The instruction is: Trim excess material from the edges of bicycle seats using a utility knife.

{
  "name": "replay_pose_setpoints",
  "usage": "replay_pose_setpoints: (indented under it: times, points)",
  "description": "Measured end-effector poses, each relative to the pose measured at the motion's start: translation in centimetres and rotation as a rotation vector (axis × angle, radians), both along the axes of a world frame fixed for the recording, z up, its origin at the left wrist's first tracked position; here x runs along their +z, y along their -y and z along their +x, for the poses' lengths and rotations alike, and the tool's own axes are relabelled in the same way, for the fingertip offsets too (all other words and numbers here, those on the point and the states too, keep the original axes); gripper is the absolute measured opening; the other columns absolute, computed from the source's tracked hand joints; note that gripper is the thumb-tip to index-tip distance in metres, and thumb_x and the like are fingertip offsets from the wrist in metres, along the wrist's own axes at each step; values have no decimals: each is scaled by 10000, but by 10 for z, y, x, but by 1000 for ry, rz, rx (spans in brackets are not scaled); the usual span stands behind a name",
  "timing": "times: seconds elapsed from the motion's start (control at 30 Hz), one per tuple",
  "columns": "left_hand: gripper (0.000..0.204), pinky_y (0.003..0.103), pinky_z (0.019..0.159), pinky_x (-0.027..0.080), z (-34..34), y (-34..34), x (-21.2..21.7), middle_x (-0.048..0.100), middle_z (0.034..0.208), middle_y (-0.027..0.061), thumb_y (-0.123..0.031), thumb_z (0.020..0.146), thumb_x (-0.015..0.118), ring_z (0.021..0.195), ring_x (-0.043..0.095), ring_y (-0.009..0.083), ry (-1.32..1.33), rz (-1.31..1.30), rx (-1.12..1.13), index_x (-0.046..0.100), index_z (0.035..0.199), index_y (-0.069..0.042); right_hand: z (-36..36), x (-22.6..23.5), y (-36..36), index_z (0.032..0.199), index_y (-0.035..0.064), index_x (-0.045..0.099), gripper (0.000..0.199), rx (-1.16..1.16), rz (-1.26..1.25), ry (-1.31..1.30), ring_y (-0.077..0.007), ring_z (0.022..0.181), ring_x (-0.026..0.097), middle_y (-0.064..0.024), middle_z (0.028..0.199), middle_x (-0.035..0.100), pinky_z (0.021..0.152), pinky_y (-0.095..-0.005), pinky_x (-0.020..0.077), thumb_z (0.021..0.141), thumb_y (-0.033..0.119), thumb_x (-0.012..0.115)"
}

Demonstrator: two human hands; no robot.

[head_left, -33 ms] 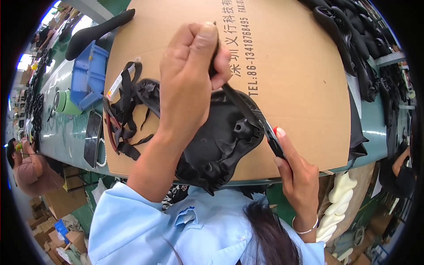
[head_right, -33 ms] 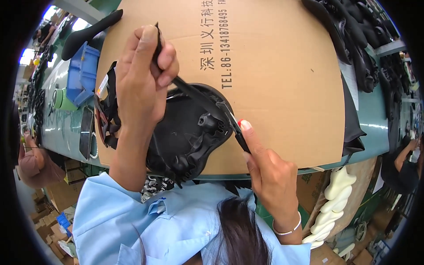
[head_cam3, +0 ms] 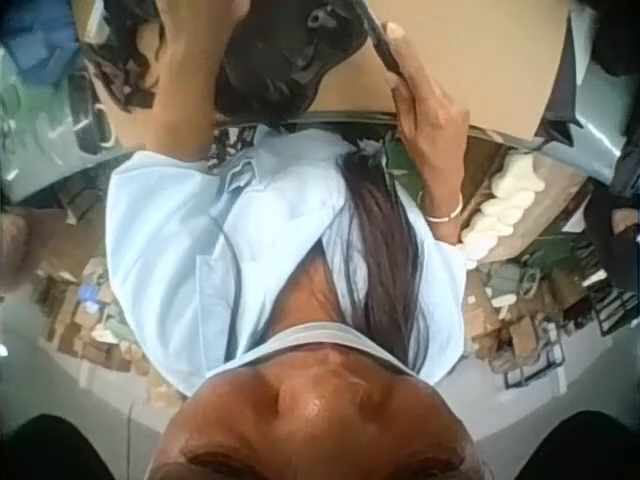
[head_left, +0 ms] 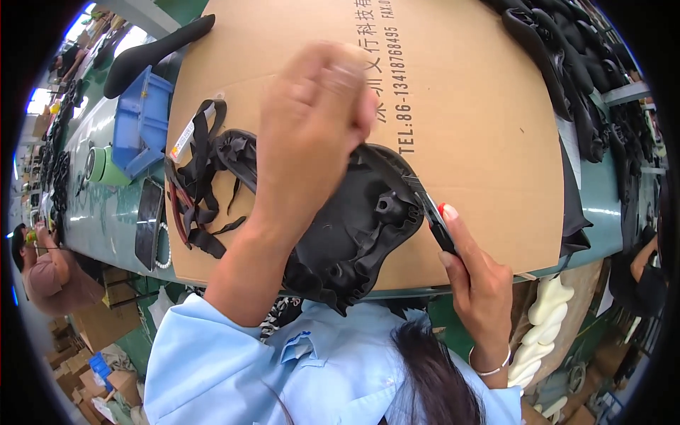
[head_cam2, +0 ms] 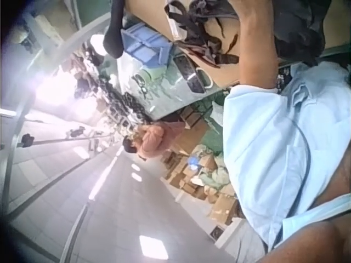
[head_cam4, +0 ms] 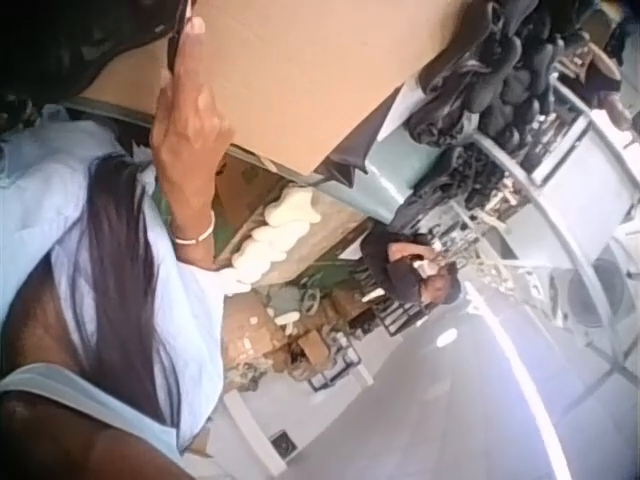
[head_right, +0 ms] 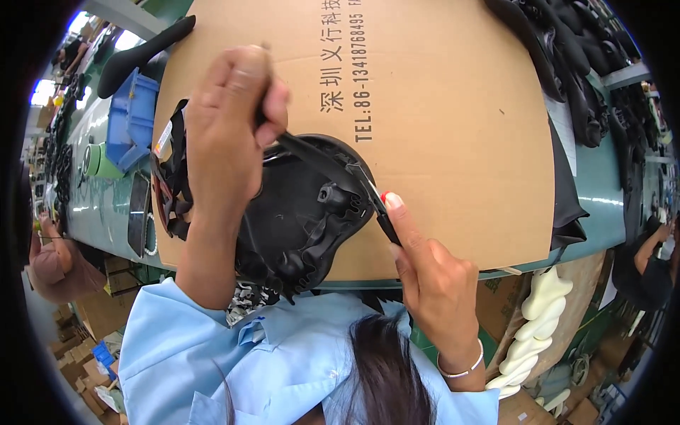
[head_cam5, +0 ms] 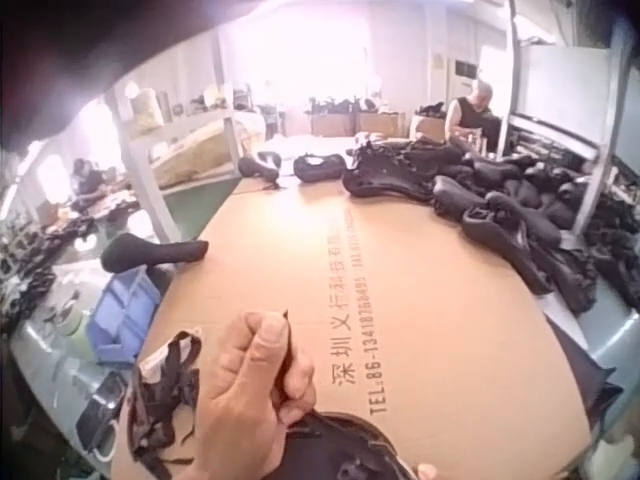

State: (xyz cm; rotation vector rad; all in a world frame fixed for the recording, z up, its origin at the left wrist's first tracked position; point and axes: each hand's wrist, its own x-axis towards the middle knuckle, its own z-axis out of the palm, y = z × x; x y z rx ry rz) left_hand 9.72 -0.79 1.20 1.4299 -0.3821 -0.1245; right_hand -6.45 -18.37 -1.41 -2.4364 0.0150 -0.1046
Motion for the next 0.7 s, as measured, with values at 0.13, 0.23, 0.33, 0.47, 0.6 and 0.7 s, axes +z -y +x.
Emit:
replay_pose_setpoints:
  times: [0.13, 0.23, 0.33, 0.47, 0.6, 0.7]
  points:
    - [246, 369, 617, 463, -5, -1, -3, 592, 658, 126, -257, 817, 659, 638, 544, 287, 837, 1020, -126, 622, 743, -25, 24, 4, 22, 1367, 186, 540, 579, 53, -11, -20, -257, 499, 503, -124, 640, 536, 515, -404, 410, 823, 28, 662]
    - [227, 345, 687, 464, 5, 0, -24, 579, 663, 113, -219, 816, 646, 663, 553, 276, 748, 948, -201, 619, 732, -10, 26, -4, 19, 1362, 165, 540, 551, 121, 55, 23, -279, 539, 543, -141, 720, 605, 540, -390, 442, 842, 16, 643]
    - [201, 296, 750, 443, 10, 6, -9, 558, 660, 49, -170, 828, 633, 675, 547, 207, 48, 622, -234, 611, 705, -12, 1, -10, -2, 1386, 95, 489, 532, 16, 178, 44, -322, 777, 685, -192, 1077, 671, 669, -367, 524, 876, 1, 610]
    - [155, 235, 740, 403, 6, 8, -7, 586, 839, 9, -160, 842, 666, 812, 538, 88, -164, 49, -241, 638, 812, -11, -20, -12, -26, 1444, 100, 420, 490, -187, 308, -147, -69, 471, 459, -47, 678, 574, 454, -248, 406, 963, 77, 511]
    - [206, 268, 892, 418, 18, -11, -3, 596, 1020, 68, -210, 925, 616, 945, 557, 142, -125, -834, -324, 611, 926, -4, -43, 4, -43, 1418, 93, 458, 486, -173, 385, -236, -129, 485, 532, -81, 704, 634, 482, -277, 434, 941, 88, 556]
    - [264, 287, 876, 450, 37, -38, -11, 637, 956, 11, -285, 942, 606, 935, 591, 141, -245, -989, -871, 616, 926, -22, -46, 13, -29, 1380, 89, 497, 515, -29, 173, -117, -299, 624, 656, -168, 894, 694, 533, -379, 478, 883, 86, 632]
